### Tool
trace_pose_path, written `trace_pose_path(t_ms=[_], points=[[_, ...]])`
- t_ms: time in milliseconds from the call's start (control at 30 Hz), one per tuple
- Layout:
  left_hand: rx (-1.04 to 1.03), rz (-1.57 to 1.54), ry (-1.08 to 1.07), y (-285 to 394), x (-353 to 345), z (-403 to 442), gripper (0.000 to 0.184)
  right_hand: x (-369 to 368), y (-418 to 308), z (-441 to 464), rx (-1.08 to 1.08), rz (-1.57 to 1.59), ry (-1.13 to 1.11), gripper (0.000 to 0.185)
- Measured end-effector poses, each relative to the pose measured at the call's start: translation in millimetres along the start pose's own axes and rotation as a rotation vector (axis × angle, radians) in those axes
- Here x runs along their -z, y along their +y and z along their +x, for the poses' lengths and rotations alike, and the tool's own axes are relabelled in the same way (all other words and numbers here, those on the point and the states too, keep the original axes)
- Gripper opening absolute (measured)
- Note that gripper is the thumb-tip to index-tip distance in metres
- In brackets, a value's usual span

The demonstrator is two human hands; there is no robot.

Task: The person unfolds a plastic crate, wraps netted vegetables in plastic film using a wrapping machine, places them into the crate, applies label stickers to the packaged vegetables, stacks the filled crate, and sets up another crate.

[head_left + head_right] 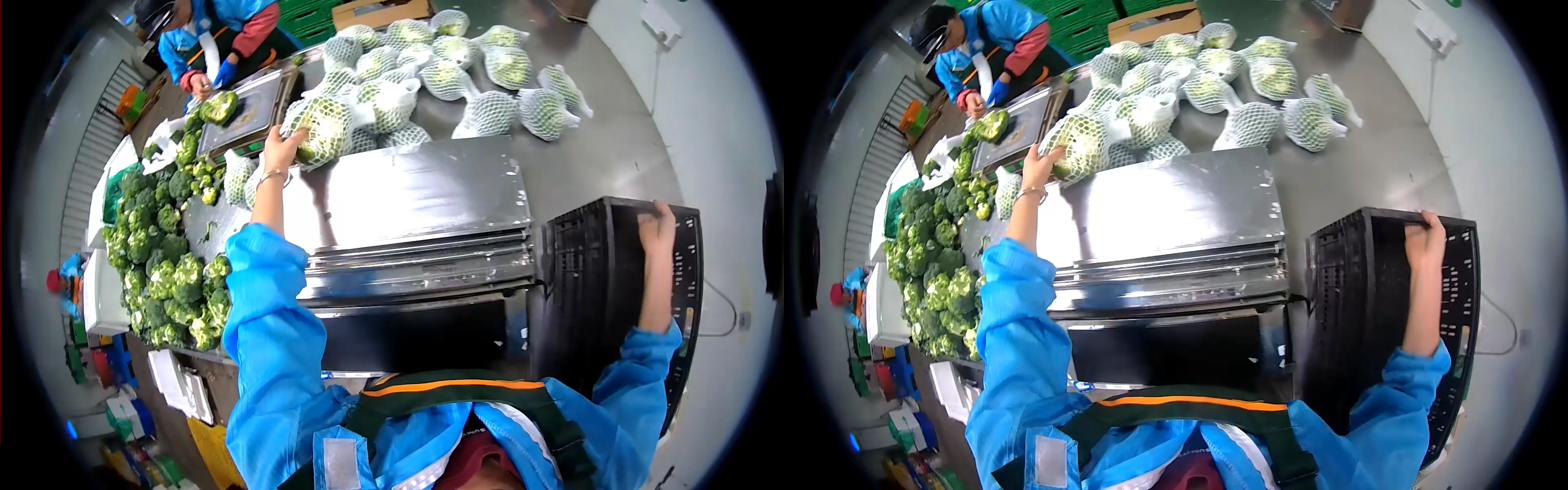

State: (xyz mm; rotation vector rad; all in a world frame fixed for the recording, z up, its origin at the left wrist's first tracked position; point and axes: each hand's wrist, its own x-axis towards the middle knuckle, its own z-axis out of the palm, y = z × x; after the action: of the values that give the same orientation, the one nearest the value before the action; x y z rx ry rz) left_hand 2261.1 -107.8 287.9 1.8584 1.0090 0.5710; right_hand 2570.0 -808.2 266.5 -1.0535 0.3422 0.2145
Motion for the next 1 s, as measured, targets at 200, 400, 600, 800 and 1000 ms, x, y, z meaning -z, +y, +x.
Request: trace_pose_path(t_ms=[200,400,600,800,1000], points=[[0.305,-0.72,-0.079,37.7,38.9,-95.2,0.036,-211.6,8.2,-217.1,0.649,-0.823,-0.348,0.055],[0.373,-0.774,-0.399,36.4,17.6,-199.5,0.049,-343.3,204.2,-277.0,-0.175,-0.74,-0.853,0.076],[0.269,-0.339,-0.56,26.3,20.2,-217.4,0.07,-304.7,242.2,-263.9,0.049,-0.747,-0.804,0.07],[-0.556,0.778,0.162,-25.4,90.5,-260.3,0.039,-224.3,167.7,-274.3,0.677,-1.62,-0.332,0.045],[-0.484,0.784,0.081,-52.8,44.2,-254.7,0.035,-190.2,212.1,-269.2,0.76,-1.931,-0.368,0.045]])
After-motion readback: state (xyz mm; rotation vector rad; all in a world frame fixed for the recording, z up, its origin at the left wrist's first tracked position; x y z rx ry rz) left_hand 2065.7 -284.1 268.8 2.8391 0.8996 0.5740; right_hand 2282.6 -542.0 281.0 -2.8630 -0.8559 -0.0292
